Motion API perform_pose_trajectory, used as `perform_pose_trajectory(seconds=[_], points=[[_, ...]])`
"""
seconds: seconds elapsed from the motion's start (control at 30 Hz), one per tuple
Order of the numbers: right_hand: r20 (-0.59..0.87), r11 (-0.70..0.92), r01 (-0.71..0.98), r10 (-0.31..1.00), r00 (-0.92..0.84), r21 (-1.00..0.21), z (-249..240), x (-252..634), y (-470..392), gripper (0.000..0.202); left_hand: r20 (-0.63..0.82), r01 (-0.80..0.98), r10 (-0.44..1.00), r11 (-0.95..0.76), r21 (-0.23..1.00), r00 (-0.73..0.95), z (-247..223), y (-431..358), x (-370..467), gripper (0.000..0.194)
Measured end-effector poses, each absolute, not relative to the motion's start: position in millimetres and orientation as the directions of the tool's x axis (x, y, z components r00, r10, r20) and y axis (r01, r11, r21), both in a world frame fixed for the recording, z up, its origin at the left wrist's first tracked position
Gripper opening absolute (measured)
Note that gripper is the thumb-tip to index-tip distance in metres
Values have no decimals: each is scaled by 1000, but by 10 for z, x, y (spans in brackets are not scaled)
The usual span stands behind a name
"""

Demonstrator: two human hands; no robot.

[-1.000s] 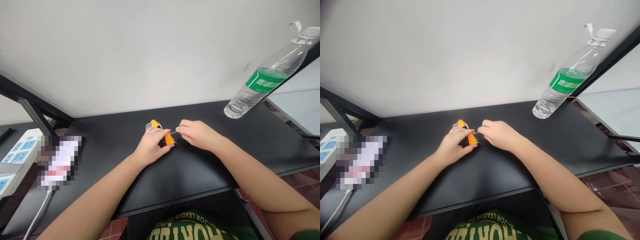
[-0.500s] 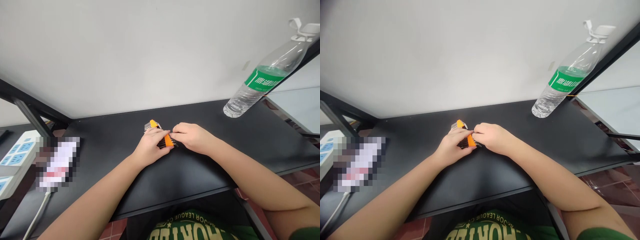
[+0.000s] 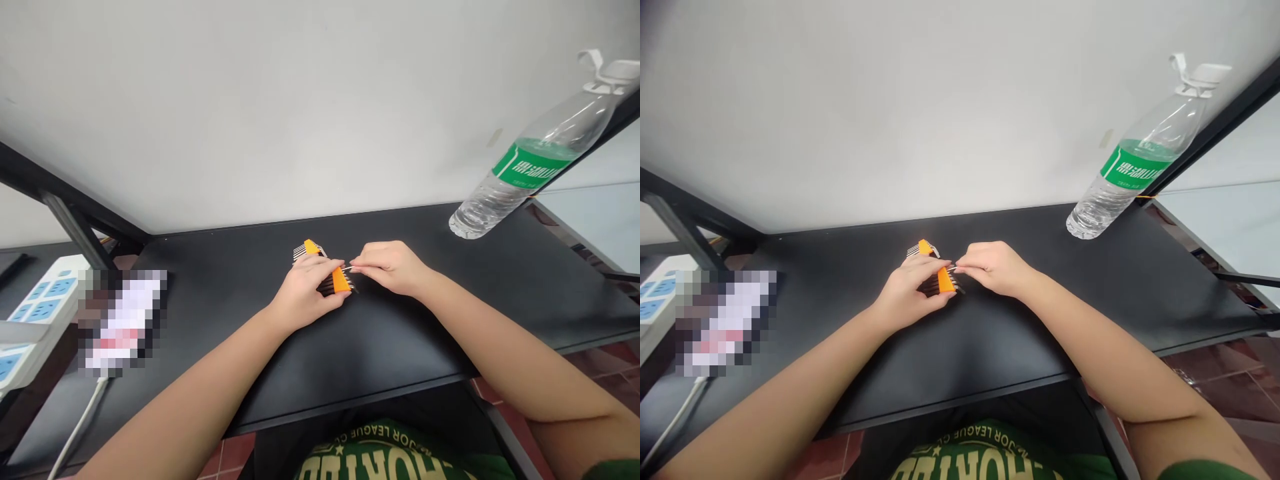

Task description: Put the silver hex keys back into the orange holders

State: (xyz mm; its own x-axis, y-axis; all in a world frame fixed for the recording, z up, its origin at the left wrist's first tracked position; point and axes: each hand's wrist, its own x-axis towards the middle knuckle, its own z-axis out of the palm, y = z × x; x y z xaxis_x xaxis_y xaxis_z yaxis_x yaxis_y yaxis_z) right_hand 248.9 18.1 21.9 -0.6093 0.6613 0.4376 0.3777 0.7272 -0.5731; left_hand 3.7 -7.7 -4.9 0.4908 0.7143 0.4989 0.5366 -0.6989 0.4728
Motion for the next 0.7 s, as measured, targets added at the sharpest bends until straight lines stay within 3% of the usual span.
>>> perform_pose_trajectory(seconds=[0.17, 0.37, 0.7], points=[[326, 616, 330, 712, -622, -716, 194, 2426, 166, 19, 489, 522, 689, -725, 450, 535, -6, -98, 63, 42], [12, 154, 164, 764, -645, -974, 146, 2417, 219, 29, 513, 526, 689, -724, 446, 513, -19, -90, 58, 44], [-225, -334, -7, 649, -727, -943, 30, 2346, 225, 37, 592, 455, 588, -806, 378, 551, 21, -143, 73, 43]])
